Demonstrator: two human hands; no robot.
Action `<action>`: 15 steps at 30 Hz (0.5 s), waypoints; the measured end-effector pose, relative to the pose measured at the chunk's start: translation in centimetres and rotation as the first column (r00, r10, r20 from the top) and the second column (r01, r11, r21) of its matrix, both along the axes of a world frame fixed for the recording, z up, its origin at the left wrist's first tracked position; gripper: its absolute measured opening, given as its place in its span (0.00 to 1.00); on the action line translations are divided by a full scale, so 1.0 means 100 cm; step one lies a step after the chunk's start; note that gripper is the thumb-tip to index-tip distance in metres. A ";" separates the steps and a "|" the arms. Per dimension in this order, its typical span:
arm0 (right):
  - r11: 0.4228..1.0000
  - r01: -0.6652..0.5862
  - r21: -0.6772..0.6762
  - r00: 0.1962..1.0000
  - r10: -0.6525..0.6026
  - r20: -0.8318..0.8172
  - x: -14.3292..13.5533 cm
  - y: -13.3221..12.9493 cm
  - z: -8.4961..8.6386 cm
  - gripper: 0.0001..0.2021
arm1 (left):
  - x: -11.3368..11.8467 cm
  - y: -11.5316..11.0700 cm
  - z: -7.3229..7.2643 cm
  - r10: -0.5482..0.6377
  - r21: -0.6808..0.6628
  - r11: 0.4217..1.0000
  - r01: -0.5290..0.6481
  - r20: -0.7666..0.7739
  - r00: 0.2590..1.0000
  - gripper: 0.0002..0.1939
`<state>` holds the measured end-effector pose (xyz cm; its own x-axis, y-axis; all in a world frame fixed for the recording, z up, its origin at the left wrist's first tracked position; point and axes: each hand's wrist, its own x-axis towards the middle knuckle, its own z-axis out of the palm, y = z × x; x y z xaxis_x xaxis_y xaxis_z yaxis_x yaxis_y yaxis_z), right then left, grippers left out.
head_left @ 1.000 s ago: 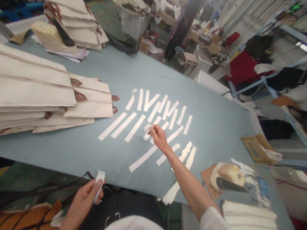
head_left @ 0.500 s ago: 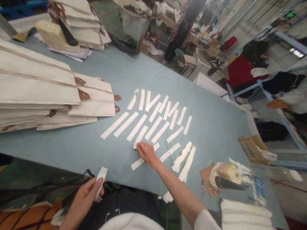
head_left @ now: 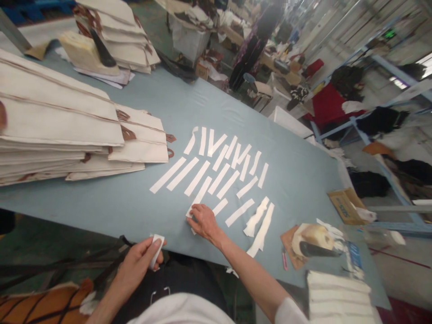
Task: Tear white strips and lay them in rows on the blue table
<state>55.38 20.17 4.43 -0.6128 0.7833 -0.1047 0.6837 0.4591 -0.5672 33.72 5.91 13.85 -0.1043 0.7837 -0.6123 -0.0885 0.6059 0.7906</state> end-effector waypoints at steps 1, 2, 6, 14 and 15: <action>1.000 0.007 -0.006 1.000 -0.007 -0.022 0.001 -0.002 0.006 0.07 | 0.000 0.003 0.004 -0.009 0.009 1.000 0.008 0.027 1.000 0.30; 1.000 0.029 -0.009 0.998 -0.030 -0.047 0.002 -0.004 0.014 0.09 | 0.001 0.005 0.008 -0.016 0.018 1.000 0.015 0.055 0.998 0.30; 0.976 0.216 -0.035 0.962 -0.219 -0.160 0.003 -0.015 0.050 0.12 | -0.004 0.013 0.021 -0.049 0.056 0.998 0.041 0.149 0.988 0.30; 0.693 0.025 -0.720 0.751 -0.489 -0.444 -0.046 -0.069 0.117 0.30 | -0.022 0.024 0.060 -0.231 0.182 0.964 0.194 0.214 0.949 0.30; 0.634 -0.024 -0.773 0.688 -0.550 -0.473 -0.056 -0.072 0.123 0.30 | -0.023 0.023 0.063 -0.266 0.191 0.955 0.225 0.223 0.938 0.31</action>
<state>49.81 12.92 16.76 -0.5166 0.7770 -0.3597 0.0481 -0.3931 -0.9183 31.41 8.23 20.17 0.2403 0.8555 -0.4586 -0.1554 0.5003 0.8518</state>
